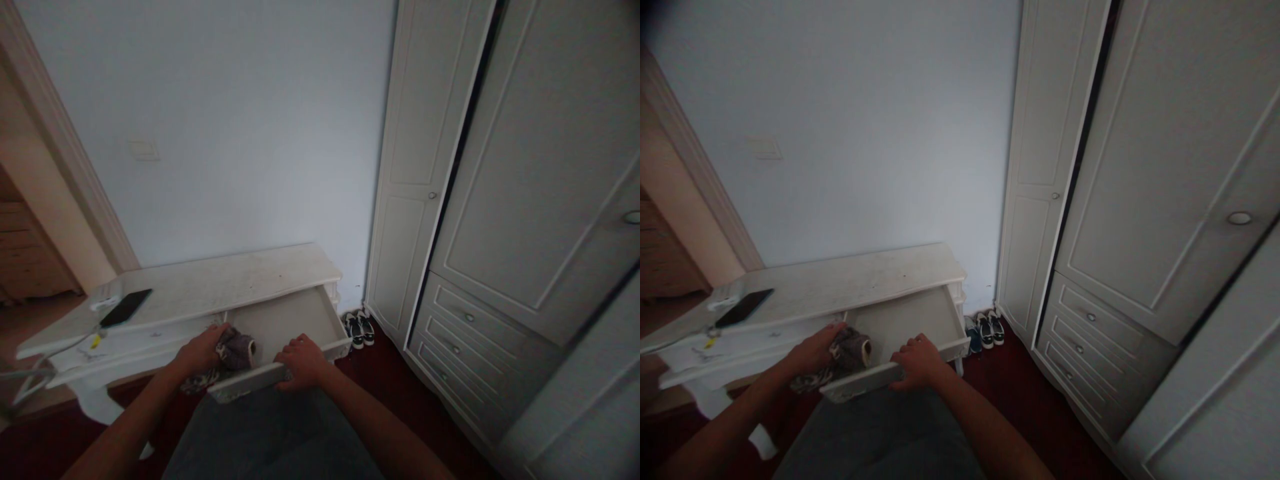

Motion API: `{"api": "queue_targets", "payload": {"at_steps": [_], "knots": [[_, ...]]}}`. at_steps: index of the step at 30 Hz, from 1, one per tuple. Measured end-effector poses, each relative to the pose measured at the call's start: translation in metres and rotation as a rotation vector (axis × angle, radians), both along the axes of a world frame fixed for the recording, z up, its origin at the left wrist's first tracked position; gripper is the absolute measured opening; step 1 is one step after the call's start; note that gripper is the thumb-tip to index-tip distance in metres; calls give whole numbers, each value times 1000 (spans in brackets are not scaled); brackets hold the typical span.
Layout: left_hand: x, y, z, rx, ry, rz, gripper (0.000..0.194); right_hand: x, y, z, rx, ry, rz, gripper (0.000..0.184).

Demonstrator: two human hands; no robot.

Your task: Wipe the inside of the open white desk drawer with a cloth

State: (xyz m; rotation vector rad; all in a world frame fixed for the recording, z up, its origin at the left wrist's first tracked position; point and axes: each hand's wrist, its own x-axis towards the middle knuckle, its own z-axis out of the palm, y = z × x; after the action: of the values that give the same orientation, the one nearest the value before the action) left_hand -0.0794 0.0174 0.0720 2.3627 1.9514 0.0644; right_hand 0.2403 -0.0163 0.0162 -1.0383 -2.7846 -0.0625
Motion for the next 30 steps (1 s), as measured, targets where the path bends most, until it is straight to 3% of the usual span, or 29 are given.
{"api": "queue_targets", "payload": {"at_steps": [6,10,13,17,19,23,30], "knots": [[31,15,8,189,28,200,54,0,0,2,-27,-26,-7,64],[31,18,4,212,25,236,56,0,0,1,-32,-24,-22,63],[16,14,3,107,-18,152,56,0,0,0,-12,2,-17,62],[-6,-1,5,-129,-40,-66,69,-2,-2,3,-29,14,-30,57],[-6,-6,7,-167,-22,-86,71,-2,-2,4,-36,10,-39,56],[14,-1,9,-63,70,71,67,-3,-2,4,-32,-1,-50,56],[42,17,15,187,45,245,46,-2,-1,3,-33,-19,-46,57]]}}
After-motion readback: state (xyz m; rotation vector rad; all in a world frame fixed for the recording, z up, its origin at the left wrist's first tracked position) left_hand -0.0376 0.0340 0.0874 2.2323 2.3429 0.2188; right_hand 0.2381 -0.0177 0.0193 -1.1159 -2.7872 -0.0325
